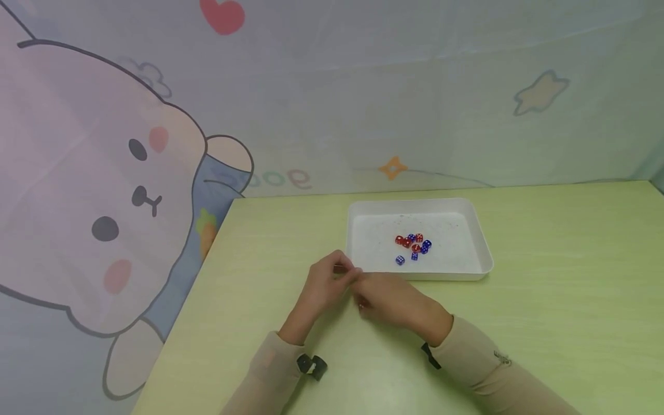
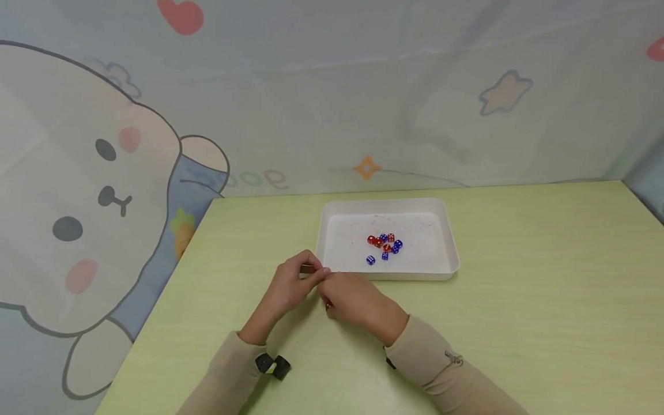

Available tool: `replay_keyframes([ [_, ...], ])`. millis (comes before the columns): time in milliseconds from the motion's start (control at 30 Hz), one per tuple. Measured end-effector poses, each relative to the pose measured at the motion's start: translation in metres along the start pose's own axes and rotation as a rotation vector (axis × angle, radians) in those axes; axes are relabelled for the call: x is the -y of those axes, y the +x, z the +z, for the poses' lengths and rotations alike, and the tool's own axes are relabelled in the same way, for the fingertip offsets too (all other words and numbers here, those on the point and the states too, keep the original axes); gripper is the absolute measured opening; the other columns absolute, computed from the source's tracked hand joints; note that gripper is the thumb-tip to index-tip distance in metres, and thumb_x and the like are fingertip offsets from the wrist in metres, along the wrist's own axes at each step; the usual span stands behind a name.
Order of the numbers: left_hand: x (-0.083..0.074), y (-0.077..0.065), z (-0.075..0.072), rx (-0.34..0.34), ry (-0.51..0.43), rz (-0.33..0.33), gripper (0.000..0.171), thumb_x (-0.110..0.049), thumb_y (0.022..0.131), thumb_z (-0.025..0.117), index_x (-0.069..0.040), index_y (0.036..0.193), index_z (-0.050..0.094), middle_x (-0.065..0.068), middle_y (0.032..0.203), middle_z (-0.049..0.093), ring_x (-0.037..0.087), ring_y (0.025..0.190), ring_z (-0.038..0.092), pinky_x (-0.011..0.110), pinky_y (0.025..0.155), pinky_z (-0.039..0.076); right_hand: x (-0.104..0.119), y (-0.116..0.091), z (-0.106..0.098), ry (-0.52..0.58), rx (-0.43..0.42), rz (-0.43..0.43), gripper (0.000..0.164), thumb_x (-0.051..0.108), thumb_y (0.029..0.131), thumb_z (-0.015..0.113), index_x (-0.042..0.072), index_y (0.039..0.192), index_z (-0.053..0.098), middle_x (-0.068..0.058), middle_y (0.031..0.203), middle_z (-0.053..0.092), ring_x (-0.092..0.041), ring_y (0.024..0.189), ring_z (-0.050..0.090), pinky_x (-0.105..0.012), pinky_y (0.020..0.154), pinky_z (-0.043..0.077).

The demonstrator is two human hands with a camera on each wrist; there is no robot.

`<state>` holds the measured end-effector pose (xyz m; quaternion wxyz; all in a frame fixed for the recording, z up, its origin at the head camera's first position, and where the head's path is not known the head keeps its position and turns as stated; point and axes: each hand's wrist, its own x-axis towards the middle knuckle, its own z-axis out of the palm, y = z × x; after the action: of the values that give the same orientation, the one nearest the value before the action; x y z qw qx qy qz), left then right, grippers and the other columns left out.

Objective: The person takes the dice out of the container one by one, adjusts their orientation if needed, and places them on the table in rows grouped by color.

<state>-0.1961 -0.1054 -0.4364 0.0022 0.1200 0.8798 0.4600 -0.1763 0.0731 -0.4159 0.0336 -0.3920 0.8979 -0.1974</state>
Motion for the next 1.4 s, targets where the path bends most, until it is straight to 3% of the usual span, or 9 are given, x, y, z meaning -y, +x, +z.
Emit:
replay_keyframes([
  [433, -0.003, 0.000, 0.000, 0.034, 0.000, -0.026, 0.013, -0.014, 0.100, 0.075, -0.008, 0.094, 0.066, 0.012, 0.111, 0.077, 0.034, 0.113, 0.074, 0.049, 0.097, 0.057, -0.001, 0.002, -0.002, 0.066, 0.032, 0.053, 0.020, 0.000, 0.091, 0.077, 0.008, 0.083, 0.062, 0.005, 0.071, 0.049, -0.010, 0.065, 0.043, -0.024, 0.061, 0.036],
  [567, -0.002, 0.000, -0.001, 0.037, 0.012, -0.005, 0.012, -0.012, 0.100, 0.074, -0.007, 0.095, 0.065, 0.013, 0.112, 0.076, 0.036, 0.114, 0.074, 0.050, 0.096, 0.058, -0.002, 0.002, -0.009, 0.144, 0.058, 0.088, 0.019, 0.001, 0.090, 0.079, 0.007, 0.083, 0.062, 0.004, 0.071, 0.046, -0.010, 0.065, 0.042, -0.025, 0.062, 0.035],
  [667, -0.001, 0.000, -0.001, 0.037, 0.015, 0.013, 0.012, -0.010, 0.100, 0.074, -0.006, 0.094, 0.064, 0.014, 0.112, 0.074, 0.038, 0.113, 0.074, 0.052, 0.096, 0.058, -0.006, 0.000, -0.021, 0.187, 0.060, 0.111, 0.013, 0.007, 0.091, 0.081, 0.006, 0.092, 0.069, 0.003, 0.077, 0.053, -0.011, 0.071, 0.047, -0.026, 0.067, 0.041],
  [833, -0.001, 0.001, 0.001, 0.020, 0.000, 0.030, 0.015, -0.009, 0.098, 0.076, -0.005, 0.091, 0.064, 0.014, 0.109, 0.073, 0.037, 0.111, 0.074, 0.051, 0.098, 0.057, -0.029, -0.013, -0.055, 0.151, -0.059, 0.120, 0.009, 0.008, 0.093, 0.081, 0.006, 0.098, 0.073, 0.001, 0.087, 0.066, -0.016, 0.080, 0.059, -0.033, 0.077, 0.051],
  [1000, -0.004, 0.000, 0.000, 0.009, 0.008, -0.002, 0.013, -0.010, 0.099, 0.074, -0.007, 0.092, 0.064, 0.013, 0.109, 0.074, 0.035, 0.112, 0.074, 0.050, 0.099, 0.057, -0.062, -0.025, -0.080, 0.145, -0.174, 0.255, 0.008, 0.004, 0.094, 0.078, 0.003, 0.100, 0.073, -0.003, 0.090, 0.071, -0.021, 0.084, 0.064, -0.040, 0.079, 0.052],
  [1167, -0.002, -0.002, 0.001, -0.004, 0.008, -0.014, 0.013, -0.011, 0.100, 0.074, -0.006, 0.092, 0.065, 0.013, 0.107, 0.075, 0.034, 0.112, 0.073, 0.050, 0.099, 0.057, -0.088, -0.033, -0.081, 0.122, -0.212, 0.354, 0.011, 0.000, 0.095, 0.074, -0.003, 0.105, 0.073, -0.010, 0.092, 0.072, -0.027, 0.086, 0.065, -0.046, 0.078, 0.054],
  [1400, -0.002, -0.002, 0.000, -0.015, 0.007, 0.002, 0.013, -0.010, 0.099, 0.074, -0.005, 0.092, 0.064, 0.012, 0.102, 0.074, 0.032, 0.108, 0.073, 0.048, 0.098, 0.058, -0.105, -0.027, -0.062, 0.098, -0.171, 0.339, 0.011, -0.001, 0.093, 0.075, -0.001, 0.104, 0.077, -0.011, 0.096, 0.074, -0.029, 0.091, 0.066, -0.049, 0.085, 0.054],
])
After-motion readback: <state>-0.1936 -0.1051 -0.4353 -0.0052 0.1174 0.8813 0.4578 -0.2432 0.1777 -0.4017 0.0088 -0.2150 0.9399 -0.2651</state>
